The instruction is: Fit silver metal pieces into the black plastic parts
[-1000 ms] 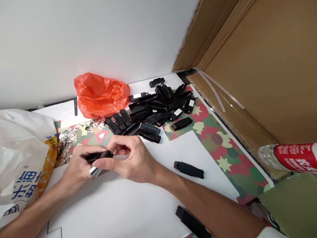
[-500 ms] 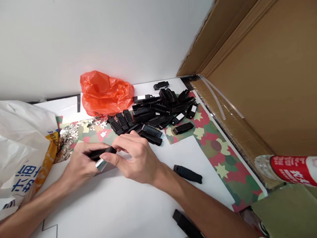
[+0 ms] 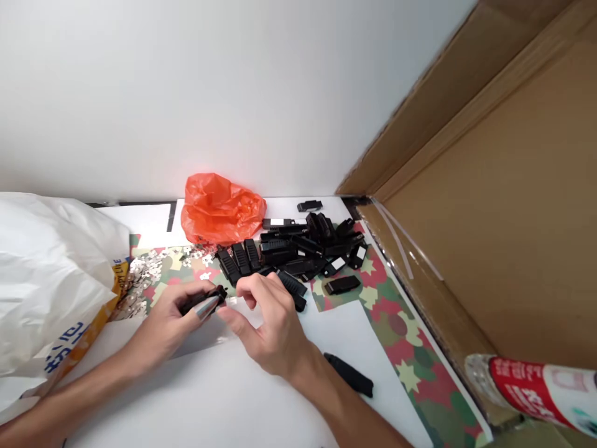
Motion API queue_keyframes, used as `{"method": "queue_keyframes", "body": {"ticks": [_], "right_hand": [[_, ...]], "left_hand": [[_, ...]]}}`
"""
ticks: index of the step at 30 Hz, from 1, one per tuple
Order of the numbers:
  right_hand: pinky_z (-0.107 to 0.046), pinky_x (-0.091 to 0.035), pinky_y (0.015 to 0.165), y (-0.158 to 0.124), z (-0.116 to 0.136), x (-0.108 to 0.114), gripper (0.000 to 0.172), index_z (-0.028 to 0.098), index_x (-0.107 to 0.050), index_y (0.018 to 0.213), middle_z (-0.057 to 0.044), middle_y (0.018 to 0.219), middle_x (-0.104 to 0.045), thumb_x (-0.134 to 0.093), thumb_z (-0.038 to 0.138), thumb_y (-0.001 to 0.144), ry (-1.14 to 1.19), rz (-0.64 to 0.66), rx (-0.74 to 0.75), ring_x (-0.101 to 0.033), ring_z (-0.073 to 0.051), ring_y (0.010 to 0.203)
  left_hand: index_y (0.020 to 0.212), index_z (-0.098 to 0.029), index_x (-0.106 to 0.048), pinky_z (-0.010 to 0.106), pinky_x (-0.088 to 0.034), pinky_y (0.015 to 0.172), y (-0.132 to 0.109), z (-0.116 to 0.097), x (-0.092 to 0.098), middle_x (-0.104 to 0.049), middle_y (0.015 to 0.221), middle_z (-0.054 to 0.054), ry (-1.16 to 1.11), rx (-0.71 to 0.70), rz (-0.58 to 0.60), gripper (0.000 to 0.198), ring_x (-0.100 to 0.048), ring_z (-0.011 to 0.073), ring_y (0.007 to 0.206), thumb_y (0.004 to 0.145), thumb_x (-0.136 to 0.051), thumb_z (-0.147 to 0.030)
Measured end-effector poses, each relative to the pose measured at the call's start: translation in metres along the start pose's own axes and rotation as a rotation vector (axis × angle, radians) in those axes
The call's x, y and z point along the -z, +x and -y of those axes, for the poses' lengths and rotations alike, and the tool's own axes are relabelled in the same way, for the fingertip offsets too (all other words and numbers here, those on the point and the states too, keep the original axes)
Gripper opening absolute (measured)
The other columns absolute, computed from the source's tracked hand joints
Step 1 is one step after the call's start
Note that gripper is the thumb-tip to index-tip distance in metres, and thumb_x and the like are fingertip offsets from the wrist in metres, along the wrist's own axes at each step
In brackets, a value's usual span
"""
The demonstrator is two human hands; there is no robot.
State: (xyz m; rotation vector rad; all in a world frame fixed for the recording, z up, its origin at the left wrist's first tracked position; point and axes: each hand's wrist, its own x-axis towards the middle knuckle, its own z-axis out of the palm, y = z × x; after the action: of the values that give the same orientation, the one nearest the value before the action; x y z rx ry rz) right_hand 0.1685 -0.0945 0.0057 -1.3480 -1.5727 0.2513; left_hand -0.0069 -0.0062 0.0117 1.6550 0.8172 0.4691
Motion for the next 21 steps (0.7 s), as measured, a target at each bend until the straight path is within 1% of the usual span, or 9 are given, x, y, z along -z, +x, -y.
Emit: {"method": "queue_keyframes", "body": {"ticks": [2, 4, 5, 7, 10, 13, 15, 18, 21], "right_hand": [[-0.027, -0.039, 0.065, 0.002, 0.001, 0.001, 0.015, 0.023, -0.054, 0.090, 0.003, 0.073, -0.049, -0.056, 0.029, 0.103, 0.000, -0.026, -0.040, -0.046, -0.014, 0.067], [-0.027, -0.039, 0.063, 0.004, 0.001, 0.002, 0.012, 0.023, -0.055, 0.091, 0.003, 0.075, -0.052, -0.056, 0.025, 0.103, 0.014, -0.049, -0.092, -0.047, -0.014, 0.066], [-0.026, -0.040, 0.063, 0.006, 0.002, 0.003, 0.011, 0.023, -0.056, 0.092, 0.003, 0.076, -0.054, -0.056, 0.025, 0.103, 0.022, -0.048, -0.116, -0.047, -0.014, 0.067], [-0.027, -0.041, 0.064, 0.009, 0.003, 0.005, 0.013, 0.023, -0.058, 0.092, 0.002, 0.078, -0.056, -0.055, 0.027, 0.104, 0.024, -0.012, -0.148, -0.049, -0.014, 0.068], [-0.027, -0.041, 0.065, 0.018, 0.008, 0.010, 0.018, 0.022, -0.061, 0.090, 0.002, 0.077, -0.056, -0.054, 0.029, 0.105, -0.001, 0.090, -0.149, -0.050, -0.014, 0.069], [-0.028, -0.041, 0.066, 0.031, 0.013, 0.014, 0.019, 0.021, -0.062, 0.088, 0.001, 0.077, -0.058, -0.054, 0.027, 0.104, -0.038, 0.218, -0.122, -0.051, -0.015, 0.069], [-0.029, -0.043, 0.069, 0.042, 0.015, 0.014, 0.018, 0.021, -0.063, 0.087, 0.000, 0.081, -0.062, -0.055, 0.024, 0.103, -0.060, 0.333, -0.109, -0.054, -0.016, 0.073], [-0.032, -0.047, 0.078, 0.058, 0.014, 0.008, 0.014, 0.021, -0.069, 0.092, -0.002, 0.090, -0.067, -0.059, 0.018, 0.101, -0.085, 0.485, -0.094, -0.060, -0.019, 0.085], [-0.036, -0.047, 0.089, 0.071, 0.011, -0.008, 0.016, 0.023, -0.075, 0.102, -0.003, 0.100, -0.070, -0.065, 0.012, 0.097, -0.139, 0.578, -0.062, -0.061, -0.021, 0.097]], "left_hand": [[0.090, -0.017, -0.068, 0.025, -0.035, 0.066, -0.002, 0.002, -0.001, -0.060, 0.077, 0.000, -0.045, 0.006, -0.017, 0.017, -0.050, 0.0140, 0.074, 0.090, -0.059, -0.032], [0.102, -0.019, -0.064, 0.025, -0.033, 0.064, -0.004, 0.004, -0.002, -0.059, 0.078, -0.002, -0.109, 0.024, -0.021, 0.019, -0.048, 0.0134, 0.072, 0.091, -0.062, -0.035], [0.104, -0.020, -0.060, 0.025, -0.031, 0.063, -0.005, 0.005, -0.003, -0.058, 0.075, -0.003, -0.146, 0.033, -0.016, 0.020, -0.045, 0.0127, 0.069, 0.091, -0.062, -0.035], [0.098, -0.021, -0.053, 0.024, -0.027, 0.061, -0.008, 0.006, -0.004, -0.052, 0.069, -0.006, -0.215, 0.036, -0.009, 0.020, -0.040, 0.0116, 0.065, 0.090, -0.064, -0.036], [0.089, -0.020, -0.051, 0.024, -0.027, 0.061, -0.011, 0.006, -0.004, -0.052, 0.069, -0.005, -0.256, 0.013, -0.004, 0.017, -0.042, 0.0118, 0.066, 0.085, -0.065, -0.030], [0.084, -0.018, -0.059, 0.025, -0.031, 0.062, -0.012, 0.005, -0.004, -0.057, 0.074, -0.003, -0.201, -0.002, 0.022, 0.012, -0.047, 0.0130, 0.070, 0.074, -0.064, -0.020], [0.083, -0.017, -0.063, 0.025, -0.031, 0.060, -0.013, 0.008, -0.004, -0.056, 0.072, -0.003, -0.145, 0.010, 0.031, 0.017, -0.047, 0.0131, 0.068, 0.066, -0.063, -0.015], [0.084, -0.017, -0.068, 0.026, -0.027, 0.055, -0.014, 0.013, -0.006, -0.050, 0.064, -0.005, -0.077, 0.027, 0.029, 0.026, -0.044, 0.0123, 0.062, 0.060, -0.060, -0.010], [0.072, -0.018, -0.061, 0.028, -0.022, 0.053, -0.016, 0.016, -0.007, -0.042, 0.059, -0.006, -0.031, -0.018, 0.064, 0.013, -0.036, 0.0111, 0.057, 0.062, -0.058, -0.010]]}}
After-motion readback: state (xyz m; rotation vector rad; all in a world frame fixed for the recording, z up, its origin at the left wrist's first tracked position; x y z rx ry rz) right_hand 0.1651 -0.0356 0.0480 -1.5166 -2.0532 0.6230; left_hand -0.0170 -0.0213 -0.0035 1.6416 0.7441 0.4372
